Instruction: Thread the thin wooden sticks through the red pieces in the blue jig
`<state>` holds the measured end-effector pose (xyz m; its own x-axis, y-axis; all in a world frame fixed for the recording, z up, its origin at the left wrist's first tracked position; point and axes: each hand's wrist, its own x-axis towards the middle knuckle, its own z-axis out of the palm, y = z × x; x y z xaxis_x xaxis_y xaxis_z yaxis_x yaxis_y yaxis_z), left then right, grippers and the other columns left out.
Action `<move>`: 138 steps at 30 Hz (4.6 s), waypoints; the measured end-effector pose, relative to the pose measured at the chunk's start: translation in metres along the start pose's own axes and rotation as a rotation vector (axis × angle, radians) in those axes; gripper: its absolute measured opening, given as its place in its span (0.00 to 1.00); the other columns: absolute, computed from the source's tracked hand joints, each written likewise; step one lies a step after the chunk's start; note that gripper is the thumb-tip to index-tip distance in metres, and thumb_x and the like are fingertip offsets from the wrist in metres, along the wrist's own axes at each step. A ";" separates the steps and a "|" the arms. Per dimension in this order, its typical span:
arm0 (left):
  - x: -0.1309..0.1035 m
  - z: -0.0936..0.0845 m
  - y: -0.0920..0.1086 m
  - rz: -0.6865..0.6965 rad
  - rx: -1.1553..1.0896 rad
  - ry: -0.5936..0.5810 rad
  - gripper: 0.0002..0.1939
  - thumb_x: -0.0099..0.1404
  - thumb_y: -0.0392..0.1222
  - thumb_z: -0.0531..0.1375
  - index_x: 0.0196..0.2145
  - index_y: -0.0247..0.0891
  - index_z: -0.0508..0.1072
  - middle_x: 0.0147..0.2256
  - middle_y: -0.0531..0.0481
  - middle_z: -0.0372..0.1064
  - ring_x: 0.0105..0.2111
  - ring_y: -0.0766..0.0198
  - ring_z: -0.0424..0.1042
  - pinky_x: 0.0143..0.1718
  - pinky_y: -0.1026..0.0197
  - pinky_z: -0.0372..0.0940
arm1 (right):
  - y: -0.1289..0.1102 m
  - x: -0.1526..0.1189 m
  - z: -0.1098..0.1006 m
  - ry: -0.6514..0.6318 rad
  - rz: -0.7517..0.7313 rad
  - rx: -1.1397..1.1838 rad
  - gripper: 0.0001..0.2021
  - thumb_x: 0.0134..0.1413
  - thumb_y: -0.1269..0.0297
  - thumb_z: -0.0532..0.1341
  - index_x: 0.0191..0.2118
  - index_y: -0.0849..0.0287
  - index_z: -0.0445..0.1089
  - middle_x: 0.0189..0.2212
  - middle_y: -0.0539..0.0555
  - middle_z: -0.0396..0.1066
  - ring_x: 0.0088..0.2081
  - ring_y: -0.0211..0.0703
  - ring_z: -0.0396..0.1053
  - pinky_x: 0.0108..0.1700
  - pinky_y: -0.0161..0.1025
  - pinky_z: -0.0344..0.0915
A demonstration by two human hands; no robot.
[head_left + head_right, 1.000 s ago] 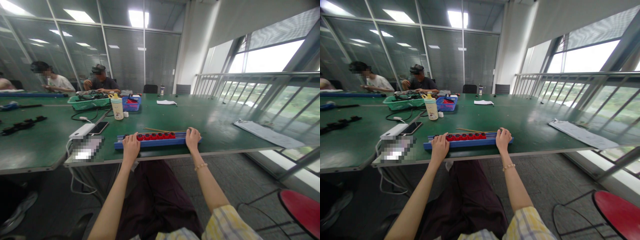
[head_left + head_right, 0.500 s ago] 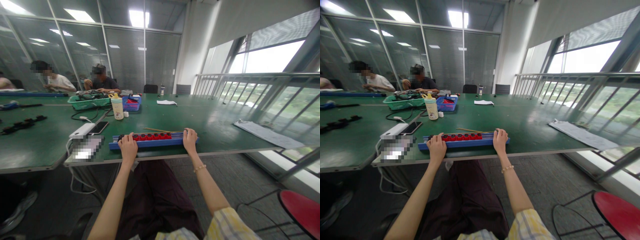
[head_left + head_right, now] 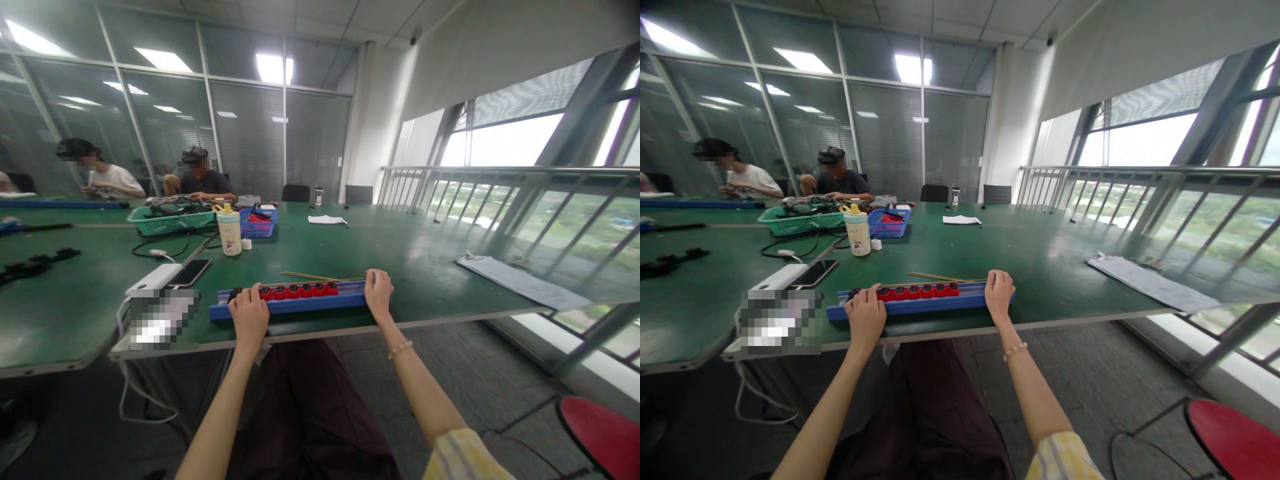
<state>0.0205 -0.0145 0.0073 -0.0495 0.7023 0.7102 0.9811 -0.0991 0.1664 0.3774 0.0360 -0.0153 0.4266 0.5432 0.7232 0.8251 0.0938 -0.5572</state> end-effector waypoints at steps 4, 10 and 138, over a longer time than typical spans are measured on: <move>0.000 0.000 0.000 0.000 0.032 -0.002 0.21 0.68 0.37 0.47 0.56 0.34 0.67 0.44 0.40 0.69 0.43 0.52 0.65 0.48 0.50 0.53 | -0.001 0.053 -0.005 -0.260 -0.001 -0.020 0.15 0.63 0.59 0.51 0.45 0.58 0.73 0.39 0.57 0.76 0.41 0.45 0.71 0.47 0.40 0.63; 0.000 0.000 0.001 -0.002 0.044 0.000 0.21 0.68 0.37 0.47 0.56 0.35 0.67 0.44 0.40 0.69 0.43 0.52 0.65 0.48 0.50 0.52 | -0.017 0.109 0.014 -0.979 -0.067 -0.254 0.10 0.51 0.66 0.63 0.40 0.58 0.78 0.38 0.54 0.78 0.40 0.42 0.73 0.43 0.33 0.65; -0.002 0.001 0.002 -0.002 -0.006 -0.007 0.17 0.67 0.36 0.50 0.50 0.37 0.70 0.45 0.40 0.67 0.44 0.49 0.63 0.45 0.49 0.56 | -0.033 -0.036 -0.007 -0.084 -0.511 0.134 0.14 0.65 0.70 0.50 0.44 0.56 0.73 0.40 0.54 0.76 0.44 0.44 0.69 0.52 0.44 0.54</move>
<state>0.0228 -0.0160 0.0057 -0.0504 0.7071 0.7053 0.9798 -0.1018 0.1720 0.3376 0.0082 -0.0201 -0.0525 0.4644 0.8840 0.8630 0.4666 -0.1939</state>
